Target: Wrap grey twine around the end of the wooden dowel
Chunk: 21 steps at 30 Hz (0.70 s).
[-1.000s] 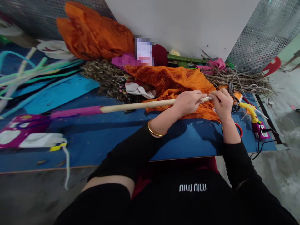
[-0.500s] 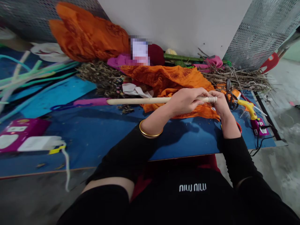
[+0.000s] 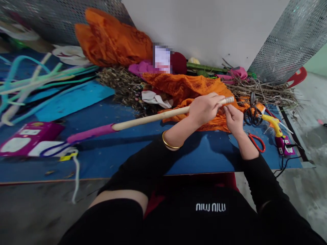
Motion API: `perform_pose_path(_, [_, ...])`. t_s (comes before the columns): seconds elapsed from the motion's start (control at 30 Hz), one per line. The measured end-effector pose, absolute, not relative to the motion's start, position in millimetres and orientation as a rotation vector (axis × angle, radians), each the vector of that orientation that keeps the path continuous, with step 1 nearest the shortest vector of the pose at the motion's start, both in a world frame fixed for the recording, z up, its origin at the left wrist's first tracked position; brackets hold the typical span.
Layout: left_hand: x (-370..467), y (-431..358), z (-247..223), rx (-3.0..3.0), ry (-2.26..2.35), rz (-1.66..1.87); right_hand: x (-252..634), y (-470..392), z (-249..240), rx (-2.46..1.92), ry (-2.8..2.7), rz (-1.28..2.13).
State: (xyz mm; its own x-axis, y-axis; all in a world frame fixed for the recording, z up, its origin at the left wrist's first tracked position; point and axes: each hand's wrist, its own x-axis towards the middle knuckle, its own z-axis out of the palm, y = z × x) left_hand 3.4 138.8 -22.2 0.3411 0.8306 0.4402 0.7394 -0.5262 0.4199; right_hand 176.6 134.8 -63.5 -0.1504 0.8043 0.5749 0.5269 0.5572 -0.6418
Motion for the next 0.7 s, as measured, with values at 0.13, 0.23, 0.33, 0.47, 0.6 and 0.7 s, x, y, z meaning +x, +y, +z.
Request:
perform_pose_path(0.13, [8.9, 137.7, -29.6, 2.473, 1.51, 0.896, 175.6, 136.3, -65.7, -1.076, -1.843, 0.383])
perform_pose_path(0.23, [7.9, 138.8, -29.9, 2.477, 1.56, 0.786, 177.3, 140.3, -69.4, -1.111, -1.893, 0.39])
perform_pose_path(0.33, [5.4, 140.0, -26.2, 2.457, 1.568, 0.705, 184.6, 142.8, -68.9, -1.151, -1.979, 0.296])
perform_pose_path(0.47, [3.4, 140.0, -21.4, 2.437, 1.545, 0.657, 198.1, 142.7, -60.0, -1.171, -2.037, 0.036])
perform_pose_path(0.6, [2.2, 137.9, -18.1, 2.446, 1.476, 0.598, 203.6, 142.5, -51.9, -1.097, -1.972, 0.021])
perform_pose_path(0.7, [1.6, 136.1, -15.8, 2.48, 1.367, 0.538, 202.7, 143.9, -49.7, -1.031, -1.926, 0.125])
